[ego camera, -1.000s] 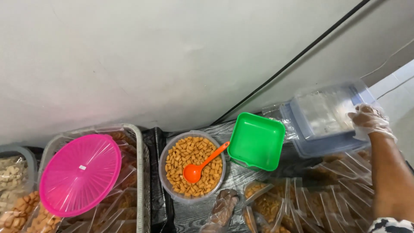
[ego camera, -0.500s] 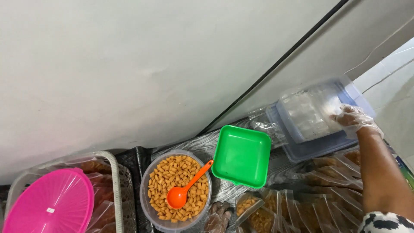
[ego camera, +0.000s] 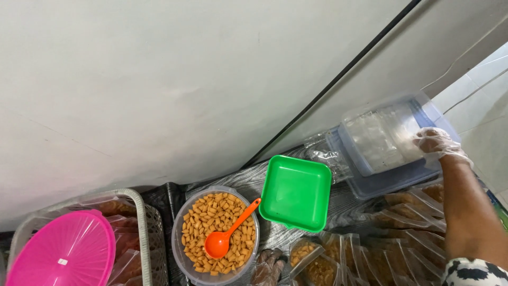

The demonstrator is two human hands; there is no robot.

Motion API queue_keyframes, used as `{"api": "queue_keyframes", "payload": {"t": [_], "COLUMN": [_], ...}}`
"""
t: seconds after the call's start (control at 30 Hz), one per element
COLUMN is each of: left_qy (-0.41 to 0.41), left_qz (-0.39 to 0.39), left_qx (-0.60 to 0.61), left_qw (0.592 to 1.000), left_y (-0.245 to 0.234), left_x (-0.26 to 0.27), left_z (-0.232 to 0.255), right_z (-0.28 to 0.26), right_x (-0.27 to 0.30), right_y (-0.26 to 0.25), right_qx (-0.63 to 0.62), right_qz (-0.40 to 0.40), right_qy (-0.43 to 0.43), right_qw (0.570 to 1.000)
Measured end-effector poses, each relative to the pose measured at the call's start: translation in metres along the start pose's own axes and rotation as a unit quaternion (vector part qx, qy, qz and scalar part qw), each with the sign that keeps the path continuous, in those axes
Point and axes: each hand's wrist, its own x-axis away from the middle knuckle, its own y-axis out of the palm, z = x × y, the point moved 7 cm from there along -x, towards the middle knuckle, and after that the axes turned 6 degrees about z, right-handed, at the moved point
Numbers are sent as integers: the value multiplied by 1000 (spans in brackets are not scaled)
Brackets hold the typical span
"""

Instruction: Packaging small snack items into individual plastic bags using a scoop.

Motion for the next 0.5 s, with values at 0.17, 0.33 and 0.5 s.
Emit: {"api": "queue_keyframes", "payload": {"t": [0.17,0.33,0.5], "left_qy": [-46,-101,-69], "left_qz": [-4,-31,-31], "left_qx": [3,4,-19], "left_qw": [999,994,997], "left_y": [11,3,-14], "left_x": [-3,0,6], "left_z": [-13,-1,25], "right_z": [0,24,-10], "right_x": [3,-24,35], "right_y": [-12,-9,-66], "right_qx": [3,122,103], "right_qz": [35,92,111], "right_qy": [10,-22,-31], "right_qw": [999,988,988]}}
